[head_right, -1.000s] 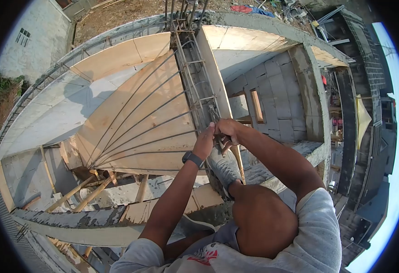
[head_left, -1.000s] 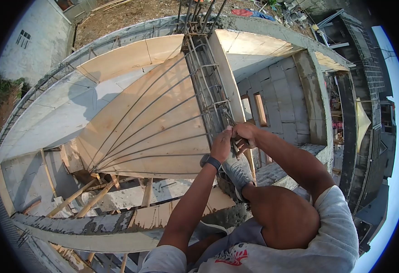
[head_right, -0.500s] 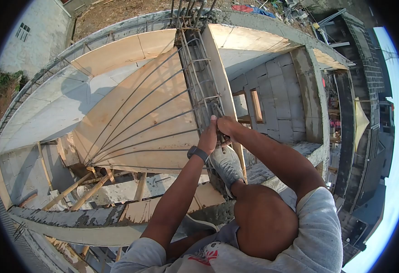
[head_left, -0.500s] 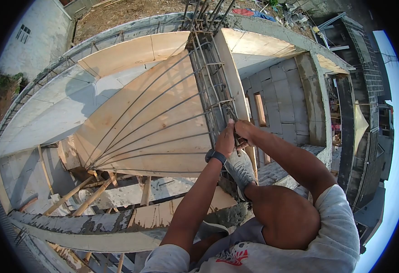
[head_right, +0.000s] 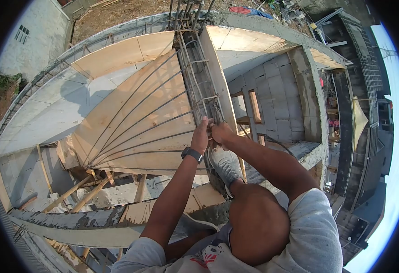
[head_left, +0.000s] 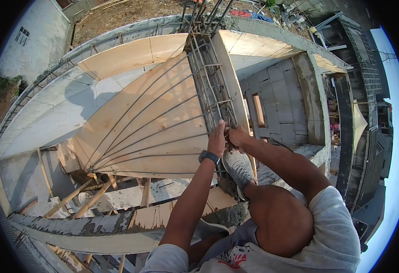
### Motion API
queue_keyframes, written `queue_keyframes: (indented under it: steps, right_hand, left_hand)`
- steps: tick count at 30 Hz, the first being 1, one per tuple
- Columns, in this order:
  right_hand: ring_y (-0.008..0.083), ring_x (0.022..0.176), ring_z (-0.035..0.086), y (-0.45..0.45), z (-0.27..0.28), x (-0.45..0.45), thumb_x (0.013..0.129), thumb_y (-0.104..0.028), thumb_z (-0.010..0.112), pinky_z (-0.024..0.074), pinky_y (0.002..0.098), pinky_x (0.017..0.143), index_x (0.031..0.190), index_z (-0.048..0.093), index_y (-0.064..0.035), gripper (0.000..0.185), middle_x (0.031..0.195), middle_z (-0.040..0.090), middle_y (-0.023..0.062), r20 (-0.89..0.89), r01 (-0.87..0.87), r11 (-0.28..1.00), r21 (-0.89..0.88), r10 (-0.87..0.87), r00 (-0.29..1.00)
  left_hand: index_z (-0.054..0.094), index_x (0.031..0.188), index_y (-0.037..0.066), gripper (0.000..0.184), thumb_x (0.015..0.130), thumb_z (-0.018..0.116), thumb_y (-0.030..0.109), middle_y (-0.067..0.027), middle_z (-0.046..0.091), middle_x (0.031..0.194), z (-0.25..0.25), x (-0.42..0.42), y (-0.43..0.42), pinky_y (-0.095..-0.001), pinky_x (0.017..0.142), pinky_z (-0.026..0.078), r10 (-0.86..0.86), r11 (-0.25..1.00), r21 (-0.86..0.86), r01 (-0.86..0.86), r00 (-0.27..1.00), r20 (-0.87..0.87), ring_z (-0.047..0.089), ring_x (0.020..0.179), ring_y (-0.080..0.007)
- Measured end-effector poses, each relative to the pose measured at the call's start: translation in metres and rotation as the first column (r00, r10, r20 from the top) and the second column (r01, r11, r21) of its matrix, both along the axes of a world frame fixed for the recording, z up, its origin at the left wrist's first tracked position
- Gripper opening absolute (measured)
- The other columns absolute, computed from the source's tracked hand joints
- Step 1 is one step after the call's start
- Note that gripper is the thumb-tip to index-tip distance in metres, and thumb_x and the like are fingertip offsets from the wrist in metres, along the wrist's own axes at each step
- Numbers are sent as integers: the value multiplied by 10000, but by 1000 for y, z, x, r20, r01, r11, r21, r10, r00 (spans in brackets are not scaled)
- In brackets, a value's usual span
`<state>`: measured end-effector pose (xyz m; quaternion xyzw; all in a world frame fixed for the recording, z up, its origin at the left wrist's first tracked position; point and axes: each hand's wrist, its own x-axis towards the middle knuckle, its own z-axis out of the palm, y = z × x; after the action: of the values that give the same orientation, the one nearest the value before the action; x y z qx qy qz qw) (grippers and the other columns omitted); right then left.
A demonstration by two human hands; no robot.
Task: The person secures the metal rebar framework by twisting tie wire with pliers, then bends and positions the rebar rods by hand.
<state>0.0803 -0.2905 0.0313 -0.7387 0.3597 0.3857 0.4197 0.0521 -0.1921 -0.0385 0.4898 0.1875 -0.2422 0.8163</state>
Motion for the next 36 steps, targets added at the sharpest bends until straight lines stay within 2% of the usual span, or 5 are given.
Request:
queue_keyframes:
  steps: [4,11,17,27,36]
  right_hand:
    - [221,562,580,3,-6,-5,1038,-276,411,509,399,504,904,564,-3,341,700,580,84,-60,450,839,307,-455,888]
    - [196,644,577,-12,-16,-18,1024,-365,467,515,354,622,954,553,-47,336,735,566,52,-311,645,366,671,-651,693]
    - [158,660,615,12,23,-4,987,-424,534,553,346,645,902,596,-81,358,734,589,12,-175,535,728,430,-514,840]
    - [214,649,675,17,18,3,963,-251,600,608,373,590,910,616,-24,233,755,644,72,-126,397,860,321,-377,918]
    - [171,646,648,19,29,-17,913,-317,688,565,321,547,883,617,-81,248,734,617,35,-19,381,906,182,-385,923]
  left_hand:
    - [617,1161,20,597,999,393,549,-42,669,898,-23,4,15,-265,620,478,68,992,-98,-85,984,-164,614,752,-129]
    - [610,1037,46,515,973,444,530,-55,681,900,-96,36,-6,-316,692,488,117,992,70,-103,962,-246,618,803,-148]
    - [600,1106,67,405,906,528,412,-88,685,1013,-115,71,-16,-323,713,486,53,873,-412,-260,892,-449,656,903,-200]
    - [685,1052,122,282,915,529,313,-26,708,1019,-116,65,-17,-299,689,438,89,914,-308,-265,870,-485,614,793,-115]
    - [673,780,39,244,873,717,260,-50,567,623,-126,82,-18,-320,427,384,-87,996,-38,79,946,-312,488,473,-148]
